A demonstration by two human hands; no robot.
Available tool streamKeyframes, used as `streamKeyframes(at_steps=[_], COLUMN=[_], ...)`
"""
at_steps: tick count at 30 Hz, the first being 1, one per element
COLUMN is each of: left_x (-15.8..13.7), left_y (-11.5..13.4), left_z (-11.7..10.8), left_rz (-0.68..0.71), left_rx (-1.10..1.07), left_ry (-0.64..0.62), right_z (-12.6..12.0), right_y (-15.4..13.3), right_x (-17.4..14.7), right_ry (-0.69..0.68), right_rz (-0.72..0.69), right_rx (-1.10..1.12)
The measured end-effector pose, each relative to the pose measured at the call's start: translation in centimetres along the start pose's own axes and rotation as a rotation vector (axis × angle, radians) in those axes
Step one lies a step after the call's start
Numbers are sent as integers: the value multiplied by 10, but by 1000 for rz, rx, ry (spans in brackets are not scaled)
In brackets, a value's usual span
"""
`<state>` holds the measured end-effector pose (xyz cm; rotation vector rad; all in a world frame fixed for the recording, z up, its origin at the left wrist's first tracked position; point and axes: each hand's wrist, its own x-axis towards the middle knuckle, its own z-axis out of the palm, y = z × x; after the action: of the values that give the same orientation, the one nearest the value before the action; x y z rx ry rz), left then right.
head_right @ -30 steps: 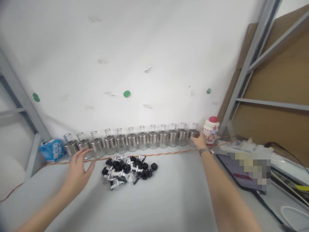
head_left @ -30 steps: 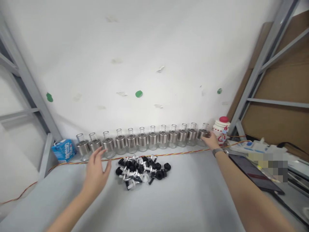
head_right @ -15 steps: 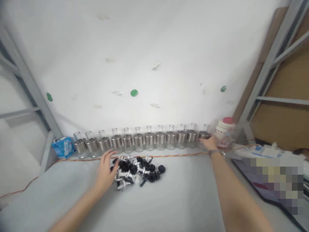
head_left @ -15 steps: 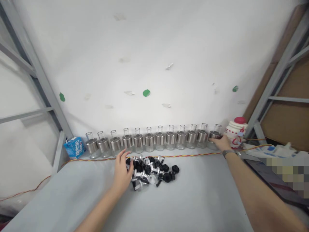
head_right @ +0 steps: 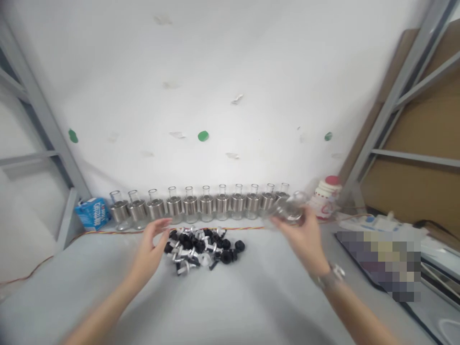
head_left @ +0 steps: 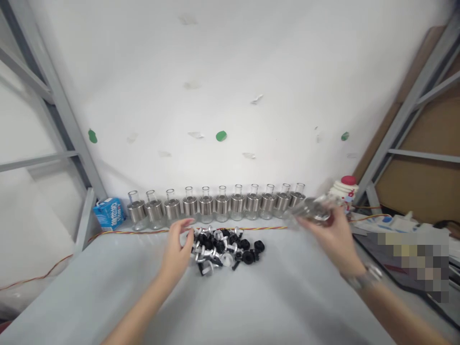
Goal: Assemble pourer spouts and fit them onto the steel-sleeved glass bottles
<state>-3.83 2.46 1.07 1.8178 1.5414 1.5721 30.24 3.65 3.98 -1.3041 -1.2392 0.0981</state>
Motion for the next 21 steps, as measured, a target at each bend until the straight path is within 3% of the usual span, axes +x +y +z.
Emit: streamKeyframes(at_steps=[2,4,6,9,17,21], left_x=[-10,-20,-29,-35,-43,-37], left_y=[19,37,51,60,53,49], left_z=[1,1,-2,-7,-5,-4], left_rz=[-22,42,150,265,268,254], left_rx=[-120,-204,-275,-351,-256,-235], left_ry=[-177,-394,-558,-701,-636,-578], right_z=[-1,3,11,31,72,77], right_y=[-27,-48,-63,-79,-107,-112], right_x=[-50,-94,-124,-141,-144,-133], right_ry=[-326,-601,-750,-830,-962,-1039], right_rz=[20,58,67,109,33,-35], right_rx=[20,81,174,288,594,546])
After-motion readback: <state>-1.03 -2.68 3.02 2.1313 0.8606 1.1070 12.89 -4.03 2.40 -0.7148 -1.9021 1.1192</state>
